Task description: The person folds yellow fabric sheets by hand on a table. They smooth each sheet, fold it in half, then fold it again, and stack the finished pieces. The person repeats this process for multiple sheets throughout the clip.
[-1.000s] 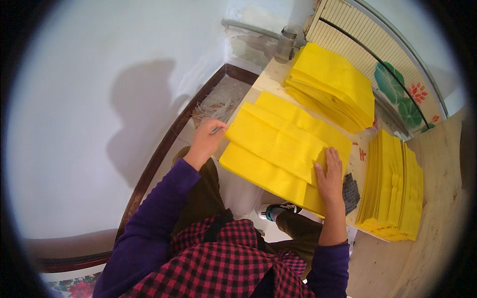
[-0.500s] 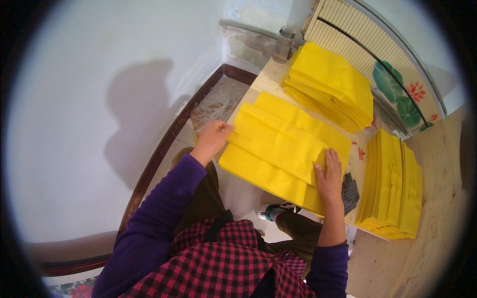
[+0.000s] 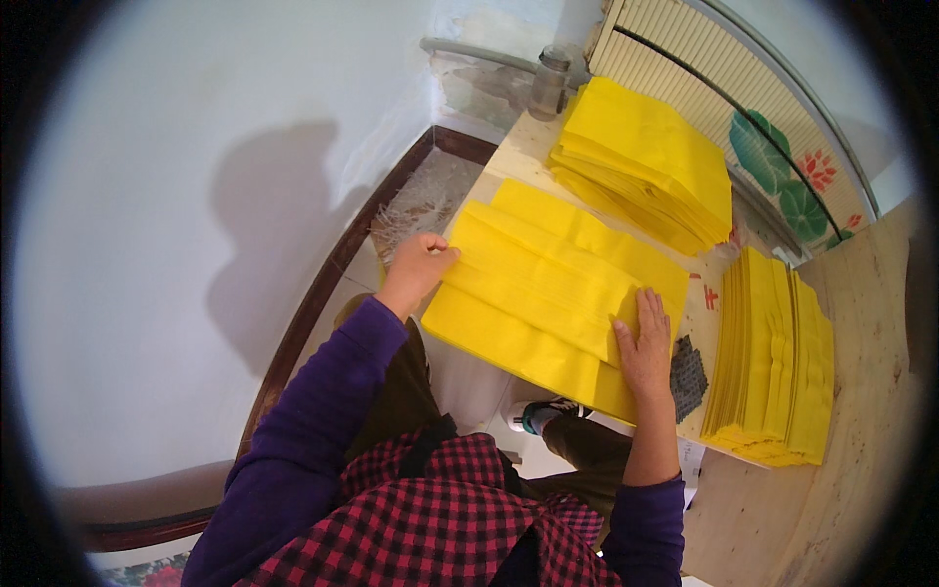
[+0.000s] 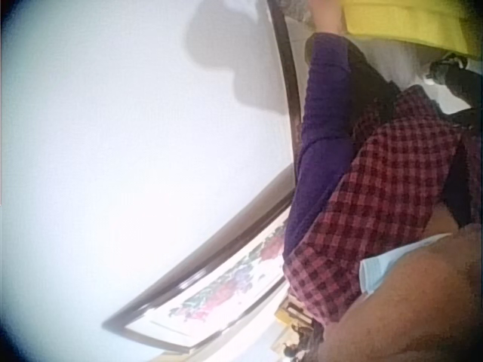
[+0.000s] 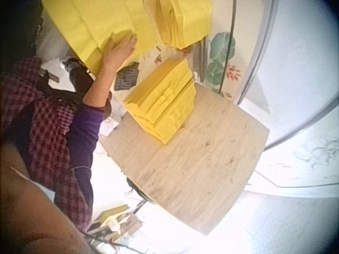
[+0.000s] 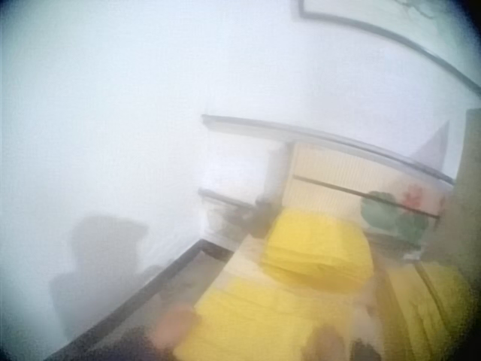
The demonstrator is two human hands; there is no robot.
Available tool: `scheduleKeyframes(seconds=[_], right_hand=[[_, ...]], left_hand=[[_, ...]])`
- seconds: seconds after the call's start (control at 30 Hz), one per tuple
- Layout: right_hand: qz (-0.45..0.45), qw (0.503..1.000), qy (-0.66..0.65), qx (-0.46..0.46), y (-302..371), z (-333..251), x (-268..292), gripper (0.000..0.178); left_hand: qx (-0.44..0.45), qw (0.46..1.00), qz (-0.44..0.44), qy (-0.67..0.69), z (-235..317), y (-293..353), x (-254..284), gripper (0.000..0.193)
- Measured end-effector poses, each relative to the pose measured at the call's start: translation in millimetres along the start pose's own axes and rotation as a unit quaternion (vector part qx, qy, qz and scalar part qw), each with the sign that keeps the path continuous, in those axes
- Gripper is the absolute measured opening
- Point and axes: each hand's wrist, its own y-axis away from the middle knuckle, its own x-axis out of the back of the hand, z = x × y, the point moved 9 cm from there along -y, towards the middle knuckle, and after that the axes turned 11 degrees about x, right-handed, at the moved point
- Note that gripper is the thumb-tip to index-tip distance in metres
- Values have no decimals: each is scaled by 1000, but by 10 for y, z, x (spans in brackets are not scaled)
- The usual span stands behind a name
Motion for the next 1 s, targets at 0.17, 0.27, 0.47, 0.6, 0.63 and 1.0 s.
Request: scheduleKeyframes(seconds=[0.17,0.27,0.47,0.6,0.63,1.0], right_hand=[[-6,1000,9,4,1,-24,4,59],[-8,1000,12,5,-4,-37,2,59],[-7,1000,19,3,3,-51,-13,59],[-7,1000,24,4,6,-51,-16,58],[-5,1000,22,7,6,-57,-12,58],[-8,1000,21,3,39,-37,-9,57]], left_hand=[[14,999,-30,21,68,28,-33,10],[27,999,-28,25,67,-6,-30,9],[39,998,-26,37,-42,-67,-21,8],[42,996,-28,67,-69,-79,-21,13],[43,995,-27,81,-67,-71,-24,12],[115,987,-45,107,-97,-7,-35,11]])
